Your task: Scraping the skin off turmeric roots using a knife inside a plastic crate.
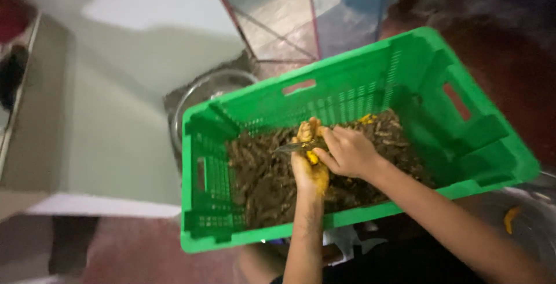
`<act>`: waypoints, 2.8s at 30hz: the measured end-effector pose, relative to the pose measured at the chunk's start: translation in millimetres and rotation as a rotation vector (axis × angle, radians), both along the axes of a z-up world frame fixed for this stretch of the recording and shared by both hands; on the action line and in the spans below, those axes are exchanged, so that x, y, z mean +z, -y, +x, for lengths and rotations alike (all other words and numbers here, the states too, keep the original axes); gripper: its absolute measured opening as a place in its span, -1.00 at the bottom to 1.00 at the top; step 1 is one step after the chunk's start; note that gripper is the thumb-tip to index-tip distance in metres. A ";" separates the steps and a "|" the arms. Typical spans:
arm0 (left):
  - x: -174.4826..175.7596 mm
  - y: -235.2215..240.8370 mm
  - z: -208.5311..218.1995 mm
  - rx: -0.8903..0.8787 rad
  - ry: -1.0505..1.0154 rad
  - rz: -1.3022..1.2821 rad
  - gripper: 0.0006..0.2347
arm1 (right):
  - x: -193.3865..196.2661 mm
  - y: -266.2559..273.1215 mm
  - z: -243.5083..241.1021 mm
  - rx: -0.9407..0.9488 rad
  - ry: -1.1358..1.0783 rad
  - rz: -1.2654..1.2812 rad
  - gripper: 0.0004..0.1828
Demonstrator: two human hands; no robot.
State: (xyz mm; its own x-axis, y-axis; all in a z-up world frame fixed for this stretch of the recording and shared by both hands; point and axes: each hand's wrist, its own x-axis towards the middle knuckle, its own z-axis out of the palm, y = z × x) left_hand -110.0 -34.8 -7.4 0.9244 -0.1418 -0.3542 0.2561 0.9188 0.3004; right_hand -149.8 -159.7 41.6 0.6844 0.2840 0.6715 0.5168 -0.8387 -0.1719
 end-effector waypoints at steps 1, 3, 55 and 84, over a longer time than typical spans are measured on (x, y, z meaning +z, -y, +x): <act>10.9 1.5 -6.3 0.021 -0.013 -0.002 -0.67 | 1.6 -1.2 1.0 0.021 -0.013 -0.002 -0.40; 30.6 5.8 -22.6 0.150 0.010 0.401 -0.72 | 2.4 -2.9 -2.2 0.065 -0.020 -0.035 -0.40; -17.7 -11.0 -24.7 0.172 0.111 0.647 -0.74 | -17.0 27.2 9.5 0.171 -0.032 -0.106 -0.72; -5.2 -21.7 -38.2 0.202 0.066 0.675 -0.84 | -37.2 11.0 9.5 0.181 -0.039 -0.052 -0.72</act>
